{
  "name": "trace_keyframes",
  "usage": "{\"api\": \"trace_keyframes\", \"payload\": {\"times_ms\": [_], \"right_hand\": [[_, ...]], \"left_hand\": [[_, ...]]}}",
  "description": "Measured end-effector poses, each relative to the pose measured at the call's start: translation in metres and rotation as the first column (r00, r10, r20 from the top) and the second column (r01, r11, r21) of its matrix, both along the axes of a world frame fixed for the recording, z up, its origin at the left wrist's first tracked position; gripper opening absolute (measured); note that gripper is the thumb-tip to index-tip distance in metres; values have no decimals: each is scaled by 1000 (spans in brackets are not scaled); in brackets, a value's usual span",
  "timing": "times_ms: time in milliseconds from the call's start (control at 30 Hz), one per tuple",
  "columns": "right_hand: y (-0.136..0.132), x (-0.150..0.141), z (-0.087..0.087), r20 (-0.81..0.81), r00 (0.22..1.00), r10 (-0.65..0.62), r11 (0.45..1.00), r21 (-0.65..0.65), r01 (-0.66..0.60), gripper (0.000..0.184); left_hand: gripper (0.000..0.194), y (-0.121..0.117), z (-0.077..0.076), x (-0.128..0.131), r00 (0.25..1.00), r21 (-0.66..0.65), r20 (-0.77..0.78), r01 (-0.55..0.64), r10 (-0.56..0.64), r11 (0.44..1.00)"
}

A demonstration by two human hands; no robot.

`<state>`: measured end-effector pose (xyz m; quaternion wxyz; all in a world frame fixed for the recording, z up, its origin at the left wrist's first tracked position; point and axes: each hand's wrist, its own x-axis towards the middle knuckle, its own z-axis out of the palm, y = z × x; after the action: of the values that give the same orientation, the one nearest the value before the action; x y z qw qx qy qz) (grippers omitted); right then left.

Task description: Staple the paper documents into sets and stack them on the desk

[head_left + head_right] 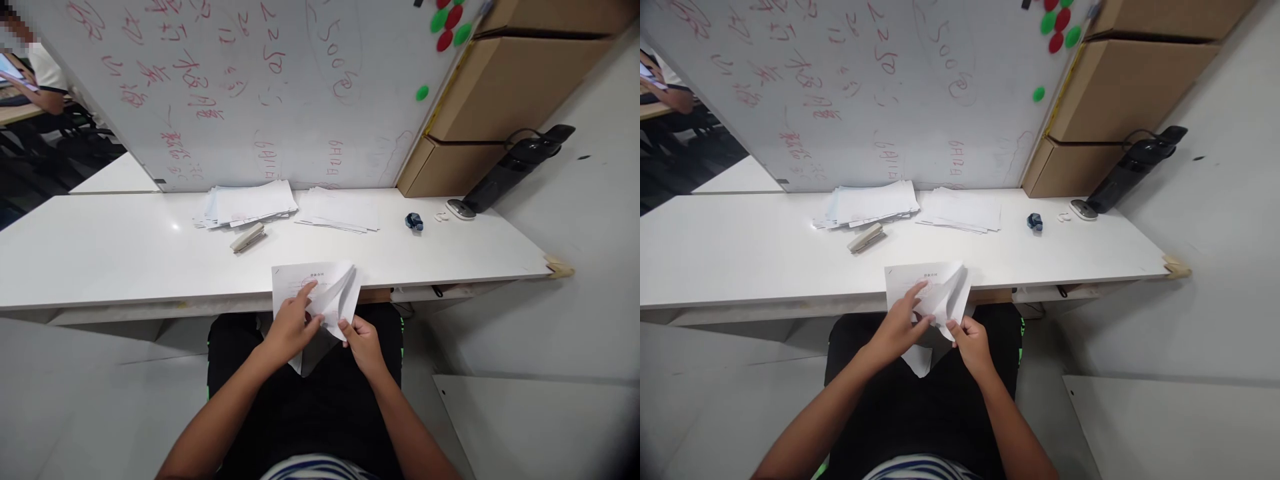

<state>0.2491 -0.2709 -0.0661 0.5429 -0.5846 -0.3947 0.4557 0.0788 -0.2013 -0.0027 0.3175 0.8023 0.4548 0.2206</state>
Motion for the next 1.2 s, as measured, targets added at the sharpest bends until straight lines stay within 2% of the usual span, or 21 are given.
{"api": "trace_keyframes", "payload": {"times_ms": [100,200,267,333,433,500,567,600,667,733,767,800,833,867,900,933,1000,1100,1200], "right_hand": [[1,8,0,0,1000,-20,1000,-9,20,44],[3,17,-1,20,1000,-13,1000,-28,13,42],[5,21,-2,11,1000,-8,999,-35,8,41],[6,23,-4,-24,1000,5,999,-42,-6,39],[7,22,-5,-89,995,40,998,-38,-43,34],[7,20,-5,-131,989,75,997,-26,-79,30],[8,18,-4,-194,976,97,994,-21,-104,26],[8,17,-4,-236,967,97,994,-26,-106,27],[10,17,-4,-316,948,48,997,-48,-66,33],[14,19,-4,-357,934,-26,997,-77,-1,43],[16,21,-3,-365,930,-55,996,-86,26,48],[19,23,-1,-368,927,-72,995,-93,40,53],[22,25,1,-370,927,-68,995,-99,34,54],[25,26,4,-370,928,-48,995,-104,11,53],[29,27,7,-370,929,-19,994,-109,-24,51],[32,27,10,-368,930,18,992,-113,-64,47],[37,26,15,-360,929,88,986,-105,-134,44],[36,22,16,-339,925,173,973,-87,-214,46],[26,23,16,-237,933,270,950,-89,-298,46]], "left_hand": [[69,6,16,-24,965,-55,166,-198,204,979],[75,10,34,-51,866,-72,291,-404,407,912],[67,10,42,-62,849,-7,300,-454,435,891],[49,6,45,-63,904,114,221,-398,367,910],[33,0,39,-49,992,262,21,-124,123,957],[38,-4,32,-35,995,272,-81,80,-60,959],[47,-8,24,-25,979,269,-119,192,-165,944],[48,-9,20,-24,977,280,-116,205,-179,938],[40,-12,9,-31,989,331,-64,146,-132,932],[28,-16,-6,-45,999,367,46,-35,20,929],[25,-19,-14,-53,983,351,119,-175,142,920],[24,-21,-22,-61,938,288,190,-335,289,897],[27,-22,-30,-68,866,170,250,-479,432,861],[32,-24,-36,-73,786,15,290,-575,547,818],[38,-24,-40,-76,717,-157,316,-607,622,779],[45,-24,-43,-77,670,-319,341,-577,659,752],[56,-21,-43,-76,631,-538,416,-410,655,736],[60,-15,-35,-72,634,-665,516,-127,576,736],[59,-15,-22,-72,706,-714,519,47,482,699]]}}
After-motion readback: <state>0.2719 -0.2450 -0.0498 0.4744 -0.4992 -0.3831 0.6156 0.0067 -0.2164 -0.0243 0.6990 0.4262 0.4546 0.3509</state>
